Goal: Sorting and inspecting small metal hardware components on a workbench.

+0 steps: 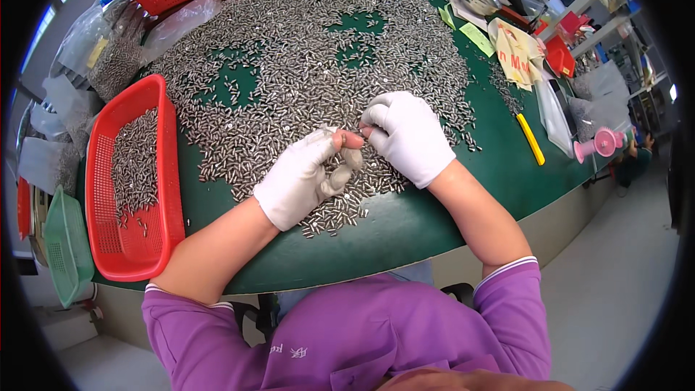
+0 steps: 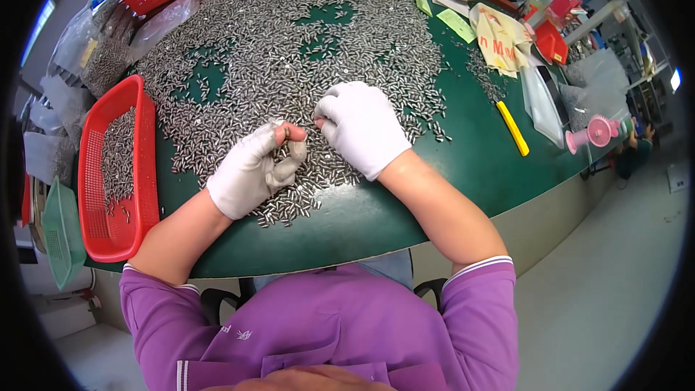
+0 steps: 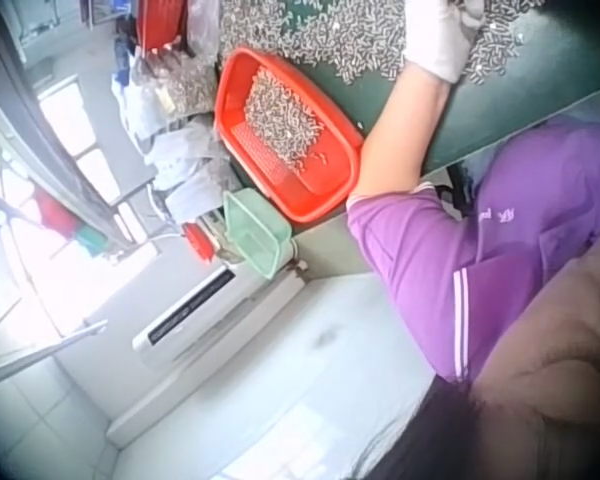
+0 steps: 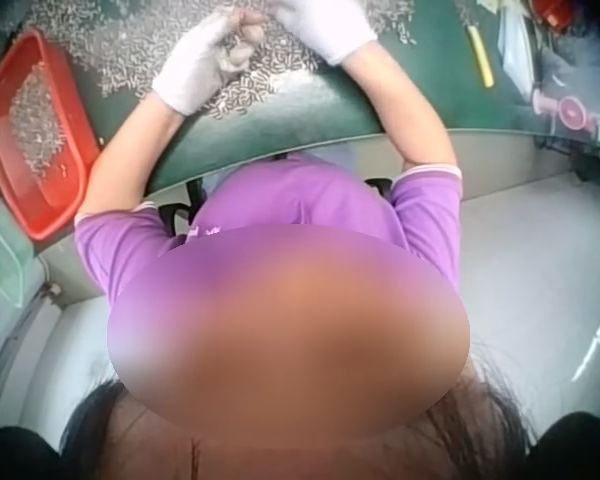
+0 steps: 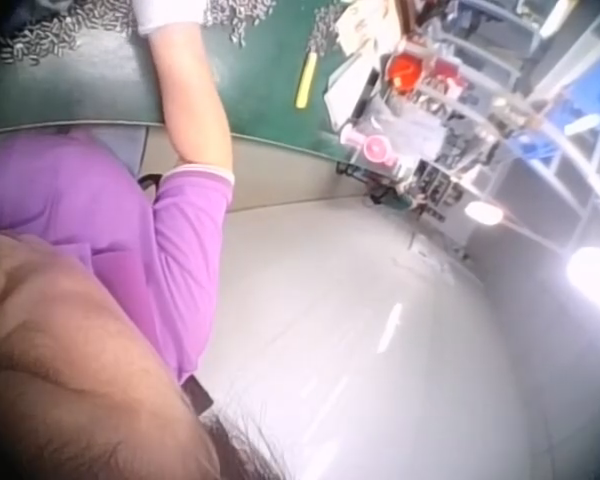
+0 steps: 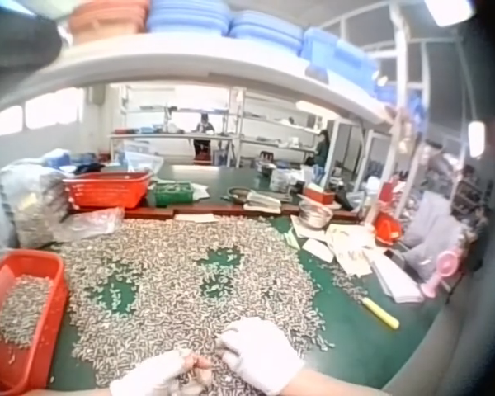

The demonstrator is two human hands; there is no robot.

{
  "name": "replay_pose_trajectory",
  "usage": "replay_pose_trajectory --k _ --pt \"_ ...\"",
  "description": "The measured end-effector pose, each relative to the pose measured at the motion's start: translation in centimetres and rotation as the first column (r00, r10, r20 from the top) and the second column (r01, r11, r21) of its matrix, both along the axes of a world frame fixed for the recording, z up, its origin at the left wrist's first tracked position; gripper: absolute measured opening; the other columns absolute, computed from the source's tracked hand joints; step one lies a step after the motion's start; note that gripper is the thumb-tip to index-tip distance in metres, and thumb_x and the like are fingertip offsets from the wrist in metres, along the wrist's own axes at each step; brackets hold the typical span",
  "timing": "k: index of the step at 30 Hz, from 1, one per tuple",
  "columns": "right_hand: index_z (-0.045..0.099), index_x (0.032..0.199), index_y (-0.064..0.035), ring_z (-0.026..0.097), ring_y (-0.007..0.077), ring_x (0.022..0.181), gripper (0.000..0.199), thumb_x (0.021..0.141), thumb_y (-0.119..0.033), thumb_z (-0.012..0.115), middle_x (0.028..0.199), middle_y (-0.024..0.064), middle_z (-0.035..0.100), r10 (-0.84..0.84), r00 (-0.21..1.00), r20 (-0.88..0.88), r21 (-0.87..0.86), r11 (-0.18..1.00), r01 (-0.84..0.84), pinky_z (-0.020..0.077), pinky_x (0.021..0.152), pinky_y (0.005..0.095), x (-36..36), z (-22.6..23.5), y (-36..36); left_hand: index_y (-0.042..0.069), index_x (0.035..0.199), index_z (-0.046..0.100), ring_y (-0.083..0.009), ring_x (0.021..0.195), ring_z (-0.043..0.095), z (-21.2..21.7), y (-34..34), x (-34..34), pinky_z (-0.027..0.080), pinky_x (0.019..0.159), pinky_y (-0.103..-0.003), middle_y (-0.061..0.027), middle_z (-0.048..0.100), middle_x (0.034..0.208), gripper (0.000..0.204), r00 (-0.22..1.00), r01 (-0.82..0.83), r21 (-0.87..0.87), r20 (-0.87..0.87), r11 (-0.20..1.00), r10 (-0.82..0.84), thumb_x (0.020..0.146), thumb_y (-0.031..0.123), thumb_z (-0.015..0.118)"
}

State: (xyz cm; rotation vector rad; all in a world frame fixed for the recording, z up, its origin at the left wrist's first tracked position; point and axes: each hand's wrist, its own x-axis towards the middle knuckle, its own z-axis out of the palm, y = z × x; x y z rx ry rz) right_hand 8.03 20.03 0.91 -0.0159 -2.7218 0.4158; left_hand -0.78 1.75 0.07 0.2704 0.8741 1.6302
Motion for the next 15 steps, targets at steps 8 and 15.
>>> replay_pose_trajectory --k 8,15 --pt "0.063 0.08 -0.0073 0.059 0.0268 0.087 0.011 0.071 -0.011 0.068 0.09 0.0072 0.063 0.069 0.962 -0.265 -0.294 0.944 -0.148 0.0473 0.078 0.0366 0.7 1.6 -1.1 0.006 0.114 0.05 -0.0026 0.064 0.046 0.0 0.2 0.4 0.039 0.056 -0.016 0.0 0.057 0.089 0.028 0.999 -0.01 0.01 -0.035 1.0 0.01 0.092 0.018 0.059" --pt "0.064 0.082 -0.0089 0.059 0.0256 0.088 0.016 0.068 -0.01 0.072 0.092 0.0062 0.063 0.171 0.945 -0.277 -0.276 0.928 -0.249 0.0477 0.079 0.0357 0.8 1.5 -1.6 0.011 0.103 0.056 -0.004 0.057 0.041 -0.2 0.2 0.4 0.035 0.053 -0.016 0.0016 0.058 0.083 0.019 1.0 -0.007 0.015 -0.023 1.0 0.007 0.091 0.025 0.06"
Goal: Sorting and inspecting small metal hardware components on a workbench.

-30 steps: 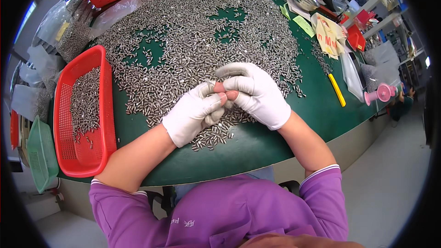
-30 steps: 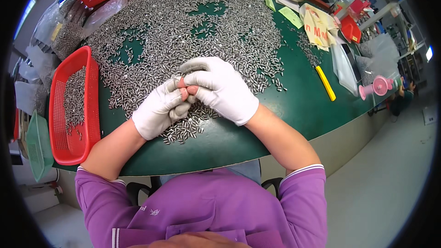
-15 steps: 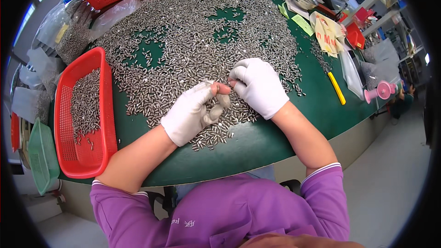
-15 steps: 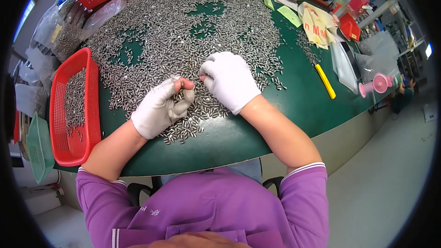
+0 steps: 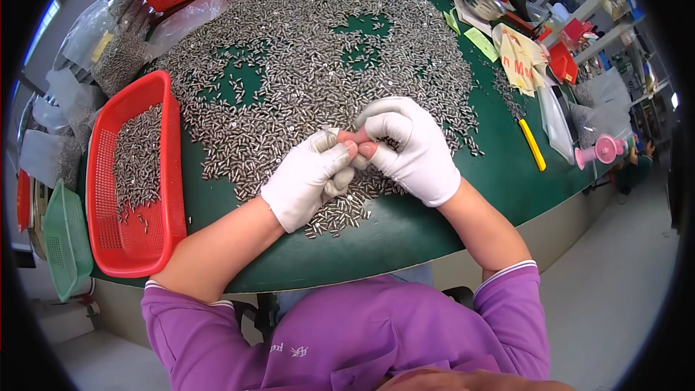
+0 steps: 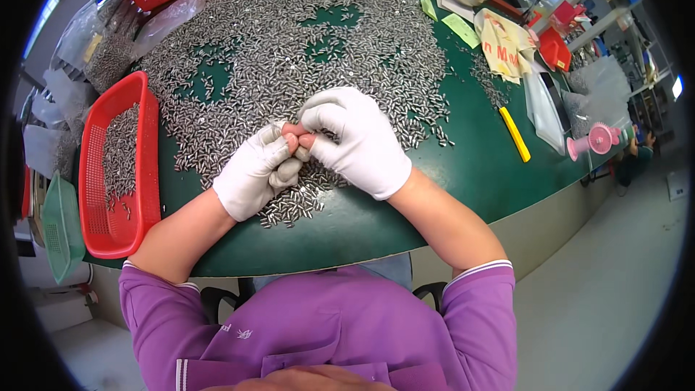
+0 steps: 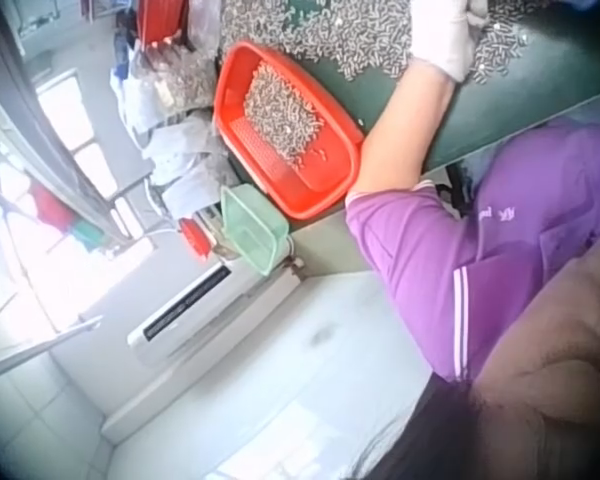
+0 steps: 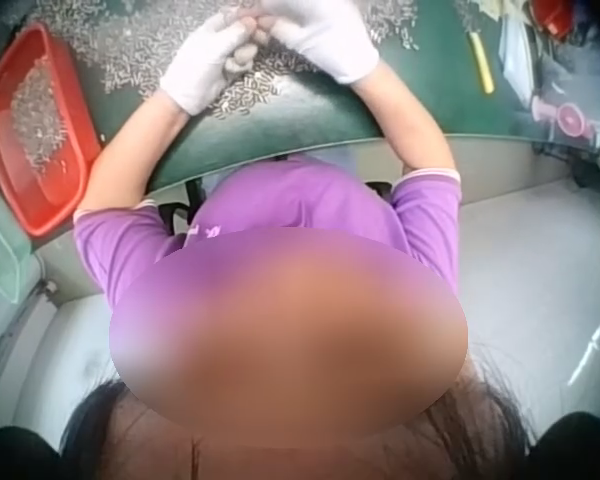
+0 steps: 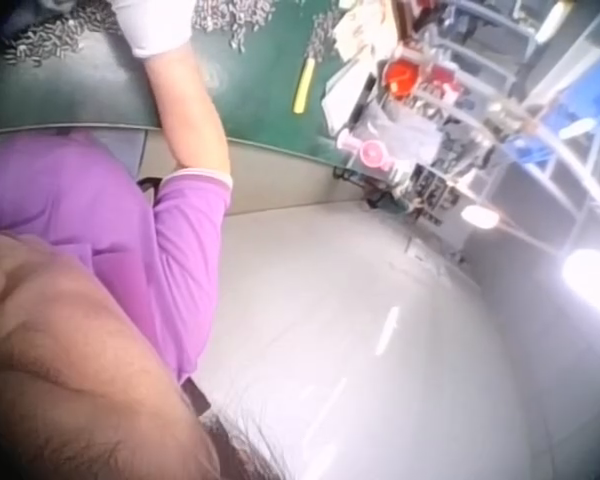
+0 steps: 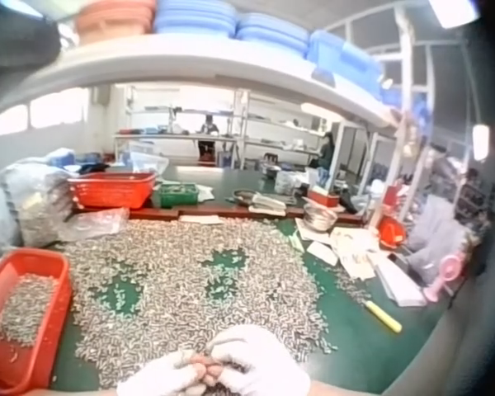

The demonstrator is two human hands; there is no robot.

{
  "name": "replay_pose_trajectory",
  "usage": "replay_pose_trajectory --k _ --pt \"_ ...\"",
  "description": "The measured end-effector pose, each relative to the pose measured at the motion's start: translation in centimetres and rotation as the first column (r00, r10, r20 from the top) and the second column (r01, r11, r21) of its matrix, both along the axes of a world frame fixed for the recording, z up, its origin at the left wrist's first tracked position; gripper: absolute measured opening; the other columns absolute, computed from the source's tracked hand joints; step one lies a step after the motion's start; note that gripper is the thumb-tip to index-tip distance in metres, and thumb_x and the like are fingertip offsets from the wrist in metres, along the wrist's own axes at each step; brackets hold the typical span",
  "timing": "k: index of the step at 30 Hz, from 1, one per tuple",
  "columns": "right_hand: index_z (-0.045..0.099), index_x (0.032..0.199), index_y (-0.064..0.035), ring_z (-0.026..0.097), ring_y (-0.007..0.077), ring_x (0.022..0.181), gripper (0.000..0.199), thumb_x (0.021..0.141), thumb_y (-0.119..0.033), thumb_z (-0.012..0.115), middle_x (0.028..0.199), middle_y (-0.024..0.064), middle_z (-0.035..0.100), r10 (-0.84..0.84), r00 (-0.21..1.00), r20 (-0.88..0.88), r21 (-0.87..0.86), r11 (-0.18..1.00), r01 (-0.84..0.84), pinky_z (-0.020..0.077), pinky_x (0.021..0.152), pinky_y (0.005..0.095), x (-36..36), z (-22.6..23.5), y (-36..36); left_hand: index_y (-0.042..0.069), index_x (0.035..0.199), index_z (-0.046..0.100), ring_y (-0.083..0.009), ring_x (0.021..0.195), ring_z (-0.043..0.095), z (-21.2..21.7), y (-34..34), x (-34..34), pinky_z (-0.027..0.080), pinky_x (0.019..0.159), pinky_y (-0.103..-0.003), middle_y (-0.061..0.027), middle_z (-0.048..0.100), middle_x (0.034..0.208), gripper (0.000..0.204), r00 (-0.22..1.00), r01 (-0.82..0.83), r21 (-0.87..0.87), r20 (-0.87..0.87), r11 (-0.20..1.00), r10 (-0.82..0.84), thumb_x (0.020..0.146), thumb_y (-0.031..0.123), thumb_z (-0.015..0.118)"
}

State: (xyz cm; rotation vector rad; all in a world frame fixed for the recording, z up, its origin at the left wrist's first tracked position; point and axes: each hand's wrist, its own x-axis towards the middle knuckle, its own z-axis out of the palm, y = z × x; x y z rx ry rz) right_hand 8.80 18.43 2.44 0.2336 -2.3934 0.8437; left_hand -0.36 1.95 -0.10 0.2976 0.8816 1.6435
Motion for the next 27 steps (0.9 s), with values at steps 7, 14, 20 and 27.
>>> replay_pose_trajectory --k 7,14,20,27 --pt "0.063 0.082 -0.0089 0.059 0.026 0.087 0.016 0.067 -0.01 0.071 0.091 0.006 0.062 -0.007 1.0 -0.002 0.045 0.999 0.008 0.0478 0.077 0.0368 -0.2 0.0 0.0 0.008 0.099 0.056 -0.0033 0.056 0.04 0.0 0.2 0.1 0.033 0.05 -0.017 0.002 0.057 0.081 0.021 0.999 -0.015 -0.039 -0.042 0.999 0.013 0.092 0.027 0.058" --pt "0.062 0.083 -0.0084 0.06 0.0273 0.084 0.017 0.068 -0.009 0.068 0.09 0.0065 0.062 0.038 0.998 -0.053 0.206 0.978 -0.026 0.0481 0.074 0.0379 -0.5 0.2 0.1 0.007 0.104 0.057 -0.0034 0.056 0.037 -0.3 0.1 0.1 0.032 0.052 -0.017 0.0024 0.057 0.081 0.026 0.998 -0.015 -0.027 -0.06 1.0 0.013 0.093 0.031 0.057" --pt "0.064 0.086 -0.0087 0.06 0.0274 0.081 0.017 0.069 -0.009 0.069 0.089 0.007 0.063 -0.097 0.988 -0.123 0.149 0.982 0.115 0.0488 0.072 0.0384 -0.2 0.8 0.8 0.007 0.114 0.052 -0.0047 0.057 0.035 0.2 0.2 -0.4 0.03 0.052 -0.018 -0.0016 0.053 0.086 0.041 0.996 -0.051 -0.085 0.063 0.995 0.057 0.095 0.043 0.048" --pt "0.064 0.085 -0.0093 0.06 0.0288 0.09 0.025 0.062 -0.011 0.072 0.095 0.0079 0.061 0.094 0.995 -0.043 0.25 0.965 -0.08 0.0478 0.076 0.0393 -0.3 1.3 -0.3 0.005 0.116 0.05 -0.0055 0.069 0.055 0.3 -0.1 0.0 0.045 0.058 -0.017 0.0002 0.054 0.089 0.041 0.994 -0.091 -0.087 0.059 0.992 0.096 0.1 0.04 0.035"
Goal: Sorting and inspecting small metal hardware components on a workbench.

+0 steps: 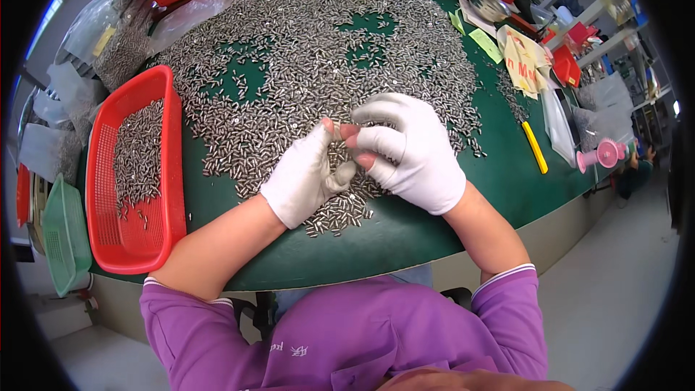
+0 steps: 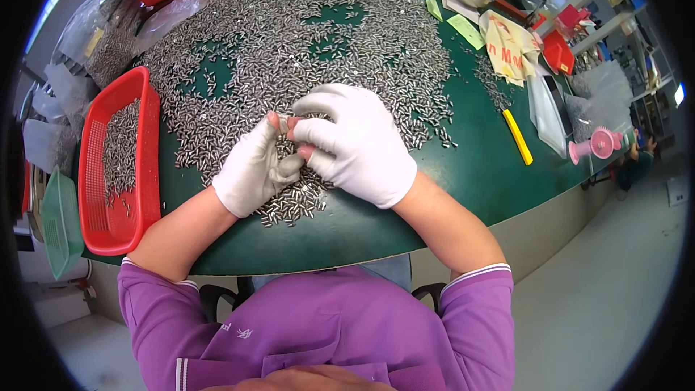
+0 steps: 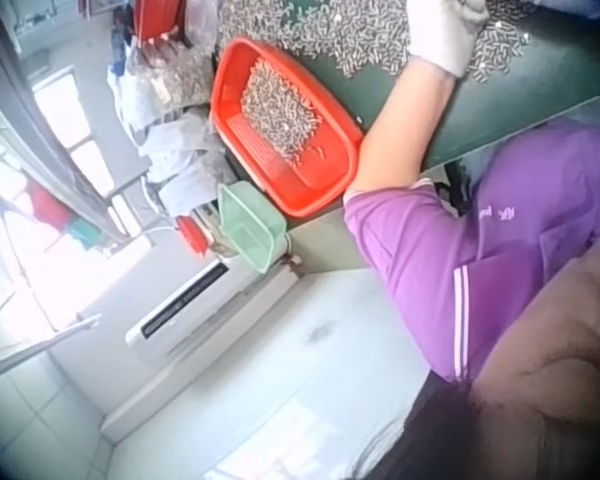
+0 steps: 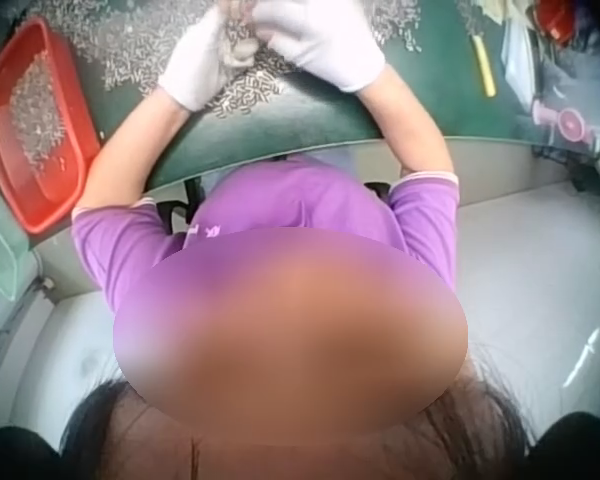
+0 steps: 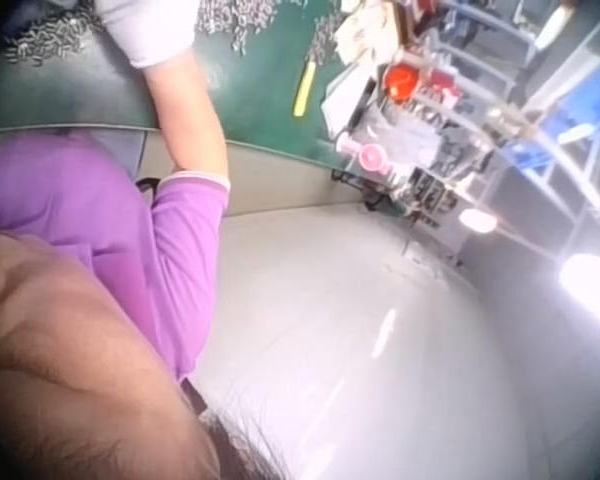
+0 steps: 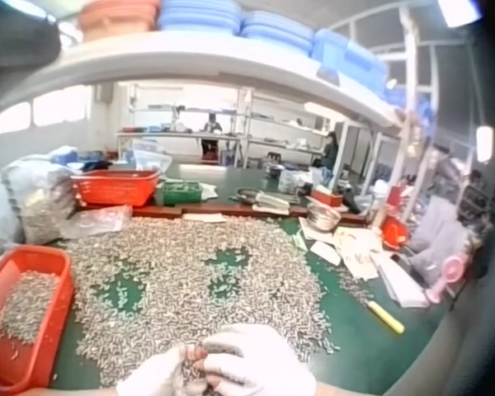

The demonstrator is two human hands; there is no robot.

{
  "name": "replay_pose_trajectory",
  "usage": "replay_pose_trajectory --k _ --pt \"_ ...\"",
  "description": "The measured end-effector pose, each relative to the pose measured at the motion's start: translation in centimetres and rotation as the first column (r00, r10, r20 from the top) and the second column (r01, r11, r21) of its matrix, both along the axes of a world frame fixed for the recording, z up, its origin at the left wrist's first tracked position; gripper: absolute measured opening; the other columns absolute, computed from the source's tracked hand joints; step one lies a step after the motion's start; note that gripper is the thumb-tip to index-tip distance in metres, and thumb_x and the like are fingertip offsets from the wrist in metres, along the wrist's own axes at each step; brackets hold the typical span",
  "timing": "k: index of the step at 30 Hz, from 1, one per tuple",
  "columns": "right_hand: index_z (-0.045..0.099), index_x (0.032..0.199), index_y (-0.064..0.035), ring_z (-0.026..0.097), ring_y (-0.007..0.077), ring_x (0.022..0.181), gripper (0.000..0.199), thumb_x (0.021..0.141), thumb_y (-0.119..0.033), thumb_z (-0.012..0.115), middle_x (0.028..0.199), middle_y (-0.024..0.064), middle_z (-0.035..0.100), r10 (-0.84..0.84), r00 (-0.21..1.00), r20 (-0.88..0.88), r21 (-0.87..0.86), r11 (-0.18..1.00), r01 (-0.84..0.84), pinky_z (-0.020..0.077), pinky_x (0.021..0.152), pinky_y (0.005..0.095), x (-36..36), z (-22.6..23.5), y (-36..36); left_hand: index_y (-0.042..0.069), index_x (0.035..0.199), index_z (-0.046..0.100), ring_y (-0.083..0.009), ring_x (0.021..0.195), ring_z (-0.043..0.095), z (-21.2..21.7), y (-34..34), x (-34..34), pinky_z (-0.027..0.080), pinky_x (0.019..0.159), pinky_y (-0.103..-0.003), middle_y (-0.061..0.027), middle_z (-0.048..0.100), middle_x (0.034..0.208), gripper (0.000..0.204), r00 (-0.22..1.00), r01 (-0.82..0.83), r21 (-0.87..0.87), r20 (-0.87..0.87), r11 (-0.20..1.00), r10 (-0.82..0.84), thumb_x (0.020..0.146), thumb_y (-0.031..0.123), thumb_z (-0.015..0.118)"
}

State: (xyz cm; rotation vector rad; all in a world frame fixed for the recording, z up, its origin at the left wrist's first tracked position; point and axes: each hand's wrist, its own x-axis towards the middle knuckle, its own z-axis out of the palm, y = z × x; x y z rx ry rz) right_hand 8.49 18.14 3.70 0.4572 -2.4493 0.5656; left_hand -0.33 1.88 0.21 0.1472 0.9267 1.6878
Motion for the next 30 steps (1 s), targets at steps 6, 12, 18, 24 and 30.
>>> replay_pose_trajectory --k 6,12,18,24,30 --pt "0.063 0.085 -0.0086 0.056 0.0282 0.1 0.021 0.064 -0.012 0.069 0.104 0.0085 0.06 -0.051 0.997 0.061 0.04 0.998 0.048 0.046 0.083 0.0398 0.4 0.3 -0.8 0.006 0.116 0.051 -0.0066 0.073 0.056 -0.8 0.2 0.1 0.048 0.063 -0.018 -0.0009 0.052 0.097 0.043 0.999 -0.039 0.041 0.002 0.998 0.039 0.099 0.043 0.035" --pt "0.063 0.081 -0.0077 0.056 0.0265 0.1 0.017 0.066 -0.013 0.067 0.101 0.0078 0.06 -0.056 0.987 0.151 0.042 0.998 0.051 0.0456 0.084 0.0384 0.3 0.1 -1.0 0.008 0.12 0.045 -0.0061 0.081 0.057 -0.8 0.2 0.0 0.048 0.065 -0.016 -0.0001 0.054 0.103 0.051 1.0 0.008 0.083 0.003 0.997 -0.009 0.093 0.051 0.045" --pt "0.06 0.077 -0.006 0.059 0.0293 0.091 0.014 0.065 -0.009 0.067 0.096 0.0103 0.062 -0.114 0.992 0.049 -0.116 0.986 0.119 0.0478 0.079 0.0391 0.2 -0.4 -0.5 0.008 0.108 0.054 -0.0058 0.08 0.052 0.5 0.6 0.7 0.047 0.069 -0.018 -0.0002 0.054 0.095 0.032 0.991 -0.133 -0.023 0.009 0.991 0.133 0.098 0.036 0.043" --pt "0.06 0.077 -0.005 0.06 0.0298 0.091 0.015 0.065 -0.009 0.068 0.096 0.0107 0.063 -0.128 0.992 -0.02 -0.024 0.992 0.128 0.0484 0.078 0.0384 0.1 0.0 0.3 0.01 0.103 0.055 -0.0021 0.069 0.049 0.4 0.4 0.3 0.042 0.061 -0.016 0.0024 0.057 0.086 0.018 0.997 0.059 0.045 -0.045 0.997 -0.057 0.096 0.026 0.052" --pt "0.064 0.082 -0.006 0.06 0.029 0.088 0.016 0.067 -0.007 0.067 0.094 0.0093 0.063 -0.143 0.989 -0.032 -0.059 0.988 0.141 0.0489 0.077 0.0385 0.3 -0.1 0.3 0.009 0.102 0.054 -0.0026 0.061 0.042 -0.4 0.1 0.0 0.037 0.055 -0.017 0.0015 0.056 0.086 0.018 0.994 0.085 0.067 -0.068 0.994 -0.08 0.095 0.026 0.054"
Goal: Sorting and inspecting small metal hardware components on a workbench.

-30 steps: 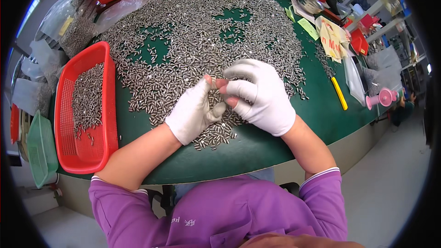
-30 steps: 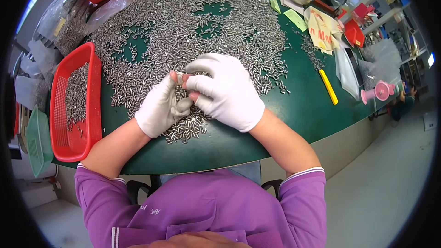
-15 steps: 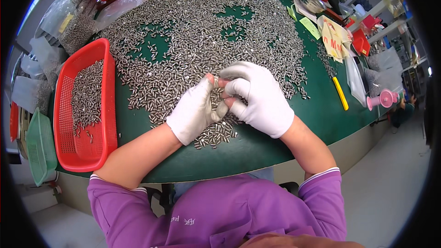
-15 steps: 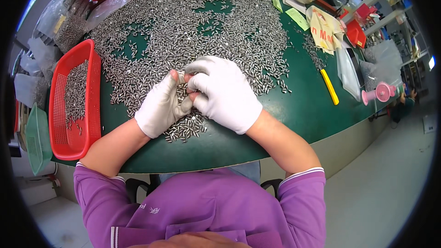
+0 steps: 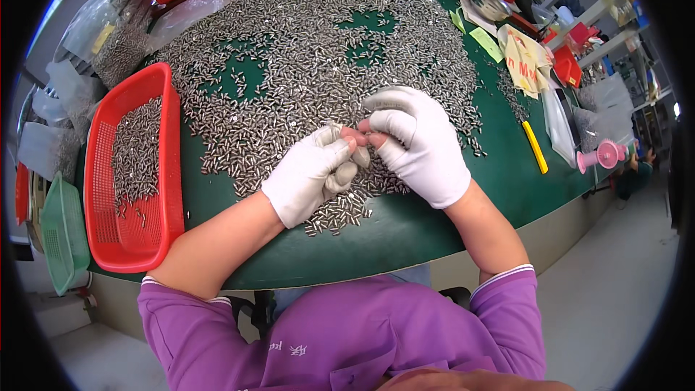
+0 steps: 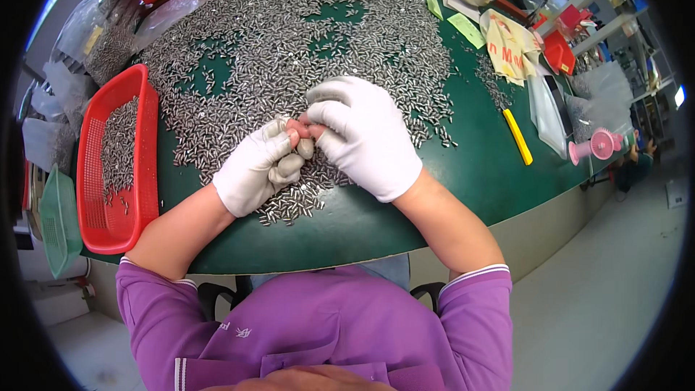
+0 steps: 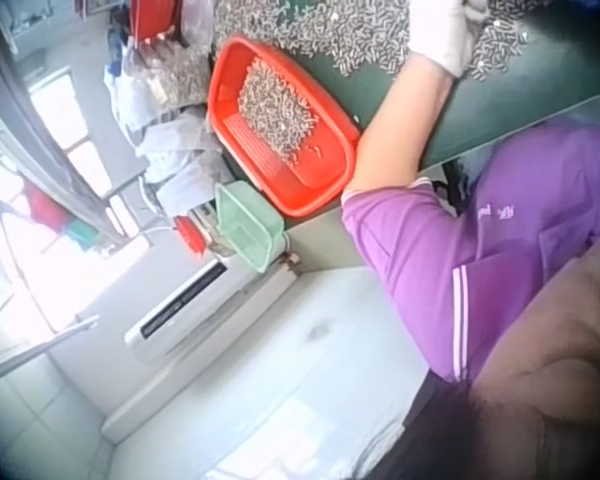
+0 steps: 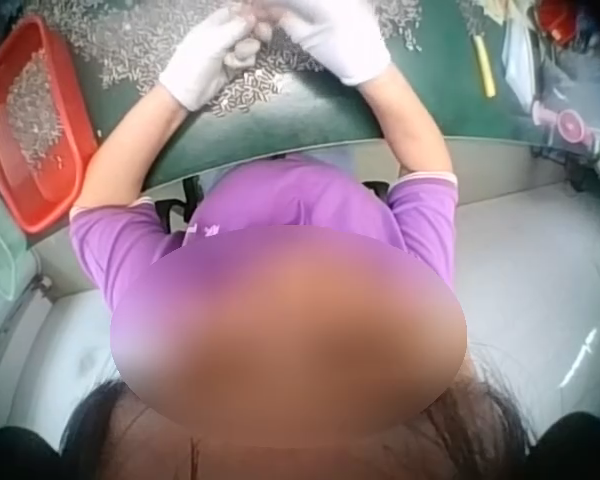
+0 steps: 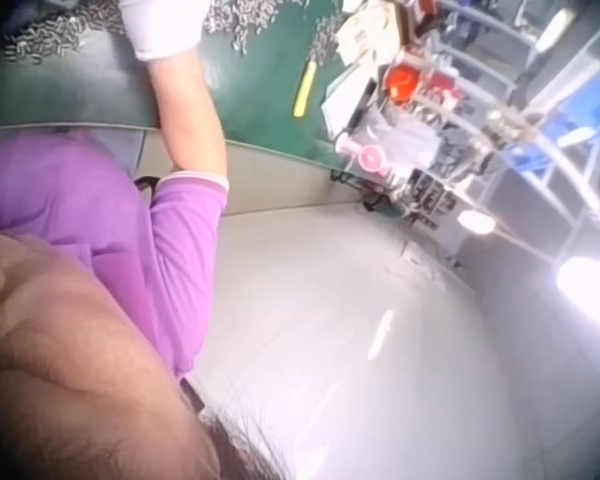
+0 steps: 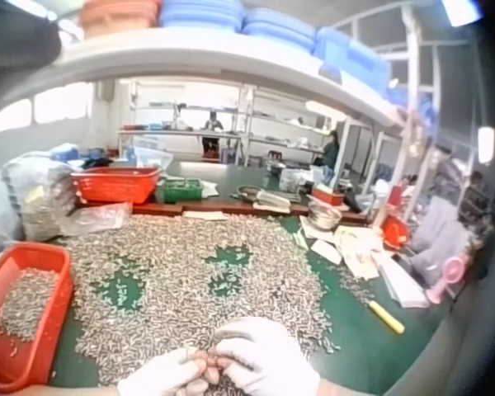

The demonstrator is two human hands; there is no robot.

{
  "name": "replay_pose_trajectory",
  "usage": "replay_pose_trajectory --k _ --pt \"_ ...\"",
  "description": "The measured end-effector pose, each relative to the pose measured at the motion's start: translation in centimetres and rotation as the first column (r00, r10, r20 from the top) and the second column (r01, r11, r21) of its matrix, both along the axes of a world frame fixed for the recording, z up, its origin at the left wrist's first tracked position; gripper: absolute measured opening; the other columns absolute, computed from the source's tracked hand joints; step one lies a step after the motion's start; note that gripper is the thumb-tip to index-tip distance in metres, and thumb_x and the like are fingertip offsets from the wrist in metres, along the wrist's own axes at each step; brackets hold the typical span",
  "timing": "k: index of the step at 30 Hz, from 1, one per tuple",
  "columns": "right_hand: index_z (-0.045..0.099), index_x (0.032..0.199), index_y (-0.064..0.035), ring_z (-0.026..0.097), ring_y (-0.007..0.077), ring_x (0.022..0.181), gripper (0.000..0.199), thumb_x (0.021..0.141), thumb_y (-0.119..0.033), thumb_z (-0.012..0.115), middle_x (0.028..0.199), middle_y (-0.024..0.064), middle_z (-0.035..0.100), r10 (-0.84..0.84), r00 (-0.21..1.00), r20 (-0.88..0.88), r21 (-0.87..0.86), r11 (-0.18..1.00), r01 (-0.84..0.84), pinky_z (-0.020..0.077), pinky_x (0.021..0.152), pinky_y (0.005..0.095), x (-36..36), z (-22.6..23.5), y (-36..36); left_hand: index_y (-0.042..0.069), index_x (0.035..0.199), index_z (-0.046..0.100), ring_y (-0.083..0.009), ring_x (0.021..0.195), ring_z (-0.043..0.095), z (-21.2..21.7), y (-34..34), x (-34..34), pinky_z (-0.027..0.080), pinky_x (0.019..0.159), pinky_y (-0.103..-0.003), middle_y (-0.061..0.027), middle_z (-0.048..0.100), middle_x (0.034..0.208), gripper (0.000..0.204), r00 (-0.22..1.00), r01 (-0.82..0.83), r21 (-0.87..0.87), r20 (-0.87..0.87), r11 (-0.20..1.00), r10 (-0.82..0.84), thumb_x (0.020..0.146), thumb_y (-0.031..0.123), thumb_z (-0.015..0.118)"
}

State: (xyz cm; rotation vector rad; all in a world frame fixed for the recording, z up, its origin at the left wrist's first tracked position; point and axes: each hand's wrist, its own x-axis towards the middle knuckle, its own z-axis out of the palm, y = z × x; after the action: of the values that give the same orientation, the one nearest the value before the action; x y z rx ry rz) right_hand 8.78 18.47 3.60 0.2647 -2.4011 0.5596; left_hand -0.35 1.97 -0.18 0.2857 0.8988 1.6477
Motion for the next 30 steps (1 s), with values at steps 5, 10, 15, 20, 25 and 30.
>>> replay_pose_trajectory --k 5,10,15,20,25,30 --pt "0.065 0.085 -0.0071 0.06 0.0289 0.089 0.018 0.068 -0.013 0.069 0.094 0.009 0.063 -0.076 0.984 0.161 0.083 0.995 0.063 0.0486 0.079 0.0386 0.4 -0.2 1.5 0.006 0.107 0.054 -0.005 0.057 0.037 0.4 0.1 0.0 0.034 0.054 -0.018 -0.0021 0.054 0.087 0.032 0.996 -0.069 -0.061 0.05 0.996 0.072 0.095 0.035 0.051" --pt "0.067 0.082 -0.0075 0.06 0.0276 0.088 0.018 0.069 -0.019 0.069 0.089 0.0078 0.063 -0.075 0.93 0.361 0.114 0.993 0.035 0.0478 0.078 0.0384 0.0 -1.4 1.3 0.004 0.113 0.051 -0.0066 0.057 0.038 0.6 0.1 0.0 0.034 0.054 -0.019 -0.0034 0.054 0.087 0.047 0.997 -0.071 -0.039 0.022 0.997 0.072 0.092 0.046 0.051" --pt "0.065 0.078 -0.0083 0.06 0.0265 0.082 0.013 0.069 -0.016 0.069 0.085 0.0064 0.062 -0.1 0.966 0.237 0.103 0.992 0.077 0.0481 0.074 0.0384 -0.3 -1.7 1.0 0.007 0.111 0.052 -0.0066 0.059 0.045 0.8 0.1 0.2 0.037 0.056 -0.019 -0.0003 0.055 0.085 0.043 0.996 -0.085 -0.079 0.009 0.993 0.086 0.092 0.045 0.051" --pt "0.065 0.081 -0.0085 0.06 0.0253 0.089 0.01 0.072 -0.009 0.068 0.093 0.0086 0.063 -0.018 0.98 0.201 -0.279 0.957 0.074 0.0489 0.078 0.0352 0.3 -0.7 0.5 0.012 0.107 0.053 -0.0041 0.062 0.049 -0.1 0.0 -0.2 0.038 0.054 -0.016 0.0025 0.056 0.084 0.021 0.999 0.021 0.038 0.026 0.999 -0.022 0.092 0.024 0.059" --pt "0.062 0.082 -0.007 0.061 0.0265 0.085 0.014 0.07 -0.009 0.069 0.088 0.0082 0.063 -0.012 0.996 0.085 -0.076 0.997 0.019 0.0493 0.074 0.0368 -0.2 -0.8 0.9 0.012 0.104 0.054 -0.0026 0.058 0.044 0.4 0.1 0.1 0.035 0.051 -0.015 0.0027 0.056 0.082 0.017 1.0 -0.01 -0.015 0.003 1.0 0.01 0.091 0.021 0.06" --pt "0.058 0.08 -0.008 0.061 0.0263 0.078 0.019 0.065 -0.012 0.07 0.081 0.0061 0.062 0.163 0.986 0.021 0.082 0.983 -0.164 0.0492 0.066 0.0364 -0.7 0.0 0.5 0.011 0.102 0.053 -0.0023 0.057 0.042 0.7 0.1 0.3 0.032 0.05 -0.015 0.0025 0.055 0.081 0.017 0.996 -0.006 -0.081 -0.091 0.997 -0.001 0.091 0.023 0.06"
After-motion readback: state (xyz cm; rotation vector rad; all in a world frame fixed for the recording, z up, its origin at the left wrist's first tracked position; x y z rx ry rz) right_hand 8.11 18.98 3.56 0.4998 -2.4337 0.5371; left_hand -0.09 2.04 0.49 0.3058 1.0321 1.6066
